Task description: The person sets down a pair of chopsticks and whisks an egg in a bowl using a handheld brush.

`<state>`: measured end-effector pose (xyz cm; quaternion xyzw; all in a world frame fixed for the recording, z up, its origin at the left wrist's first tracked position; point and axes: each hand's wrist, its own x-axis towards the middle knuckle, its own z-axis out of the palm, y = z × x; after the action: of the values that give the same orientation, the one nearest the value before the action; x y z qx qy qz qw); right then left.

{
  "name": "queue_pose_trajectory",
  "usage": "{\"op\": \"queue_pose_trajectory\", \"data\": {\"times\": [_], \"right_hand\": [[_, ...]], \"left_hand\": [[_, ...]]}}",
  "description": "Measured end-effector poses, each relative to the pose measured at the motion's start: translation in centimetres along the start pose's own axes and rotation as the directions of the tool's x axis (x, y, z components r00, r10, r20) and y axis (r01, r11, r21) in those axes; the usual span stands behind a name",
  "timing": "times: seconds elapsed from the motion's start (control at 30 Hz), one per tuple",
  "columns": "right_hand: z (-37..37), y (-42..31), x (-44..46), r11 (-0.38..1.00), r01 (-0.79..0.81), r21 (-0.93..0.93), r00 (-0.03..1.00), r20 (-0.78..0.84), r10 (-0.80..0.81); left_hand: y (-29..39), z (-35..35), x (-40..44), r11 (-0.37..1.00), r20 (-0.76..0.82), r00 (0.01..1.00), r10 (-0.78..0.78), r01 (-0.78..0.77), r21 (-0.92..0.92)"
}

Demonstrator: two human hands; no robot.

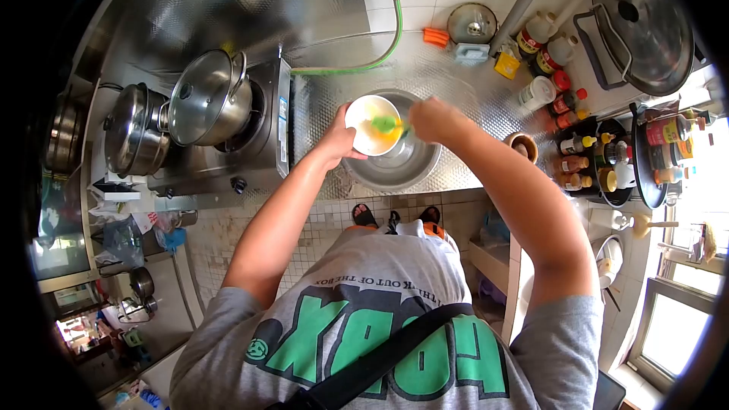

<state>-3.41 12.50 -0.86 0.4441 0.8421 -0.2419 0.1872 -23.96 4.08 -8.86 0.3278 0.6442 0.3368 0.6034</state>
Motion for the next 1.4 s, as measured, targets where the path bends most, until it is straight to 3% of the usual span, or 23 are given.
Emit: {"op": "queue_pose_trajectory", "data": {"times": [0.03,0.07,0.13,0.17,0.23,0.33,0.37,0.43,0.47,0.57,0.63,0.7,0.73,0.83,0.87,0.97,1.0,1.1,1.13,1.23,1.27,1.37,1.4], "right_hand": [[-1.3,-1.2,-1.0,0.994,-0.106,-0.033,0.99,-0.098,0.102],[-0.6,-1.5,-0.6,0.967,0.011,-0.254,0.974,-0.218,-0.068],[1.2,-1.8,0.2,0.728,0.135,-0.672,0.838,-0.315,-0.446],[1.7,-1.6,-0.2,0.728,0.178,-0.663,0.793,-0.342,-0.505],[2.3,-1.0,-0.2,0.899,0.079,-0.431,0.937,-0.275,-0.214],[3.5,-1.5,0.0,0.983,0.062,-0.173,0.985,-0.15,-0.088],[3.5,-1.5,0.1,0.995,0.023,0.099,0.999,-0.028,-0.021],[2.1,-2.5,-0.4,0.801,-0.151,0.579,0.971,0.238,0.011],[3.0,-2.2,0.3,0.551,-0.243,0.799,0.956,0.293,-0.004],[3.6,-1.7,-0.2,0.465,-0.271,0.842,0.948,0.317,-0.022],[4.6,0.5,0.3,0.807,-0.014,0.59,0.986,0.143,-0.088],[7.5,3.9,2.6,0.957,0.258,0.135,0.965,-0.076,-0.249],[5.3,2.1,0.4,0.999,0.026,0.031,0.991,-0.135,-0.022],[3.1,-0.9,-1.4,0.906,-0.016,-0.422,0.929,-0.342,-0.143],[3.1,-1.8,-1.7,0.905,-0.066,-0.421,0.945,-0.317,-0.078],[5.3,-2.0,-1.6,0.988,0.007,-0.157,0.981,-0.189,-0.037],[5.2,-2.2,-1.5,0.995,0.01,0.097,0.994,-0.105,0.0],[4.0,-2.6,-0.7,0.652,-0.113,0.75,0.988,0.157,-0.01],[4.6,-2.0,-0.1,0.559,-0.147,0.816,0.983,0.182,-0.007],[4.1,0.5,0.2,0.817,-0.1,0.568,0.975,0.22,-0.033],[5.2,1.9,1.3,0.948,0.048,0.316,0.988,0.121,-0.091],[2.6,0.3,-0.5,0.979,0.001,-0.204,0.988,-0.15,-0.033],[2.7,-0.2,-0.8,0.943,0.064,-0.326,0.95,-0.271,-0.158]], "left_hand": [[-0.1,0.3,-0.2,1.0,0.017,1.0,-0.015,0.015,-0.017],[-0.4,0.6,-0.1,1.0,0.014,1.0,-0.005,0.005,0.007],[1.0,0.2,-0.2,0.999,0.079,0.996,-0.048,0.05,-0.012],[1.8,0.0,-0.5,0.997,0.112,0.991,-0.068,0.071,-0.02],[2.0,-0.4,-0.6,0.999,0.089,0.996,-0.026,0.029,-0.035],[0.1,-0.3,0.6,0.992,-0.013,0.995,0.094,-0.095,-0.082],[-0.6,0.0,0.9,0.987,-0.034,0.995,0.089,-0.092,-0.131],[-1.4,0.7,1.4,0.97,-0.073,0.994,0.08,-0.095,-0.226],[-1.8,0.8,1.7,0.964,-0.092,0.994,0.054,-0.076,-0.256],[-2.1,0.5,1.7,0.946,-0.077,0.997,0.033,-0.056,-0.32],[-2.0,0.0,1.5,0.943,-0.065,0.997,0.052,-0.07,-0.326],[-2.0,-0.1,1.4,0.956,-0.06,0.997,0.054,-0.069,-0.284],[-2.0,0.0,1.4,0.969,-0.063,0.997,0.046,-0.06,-0.239],[-2.0,0.2,2.1,0.974,-0.073,0.996,0.043,-0.058,-0.219],[-1.8,0.2,2.5,0.975,-0.083,0.995,0.063,-0.079,-0.206],[-1.6,0.4,2.9,0.982,-0.124,0.986,0.113,-0.13,-0.137],[-1.7,0.5,2.9,0.984,-0.134,0.983,0.128,-0.143,-0.106],[-1.8,0.8,2.4,0.97,-0.139,0.99,0.034,-0.066,-0.234],[-1.6,0.8,2.2,0.969,-0.097,0.995,0.026,-0.049,-0.243],[-1.6,-0.2,1.4,0.978,-0.016,1.0,0.004,-0.007,-0.206],[-1.8,-0.3,1.2,0.988,-0.009,1.0,-0.004,0.003,-0.152],[-2.3,-0.6,0.8,0.99,0.051,0.998,-0.035,0.042,-0.138],[-2.0,-0.7,0.6,0.985,0.057,0.997,-0.061,0.069,-0.156]]}}
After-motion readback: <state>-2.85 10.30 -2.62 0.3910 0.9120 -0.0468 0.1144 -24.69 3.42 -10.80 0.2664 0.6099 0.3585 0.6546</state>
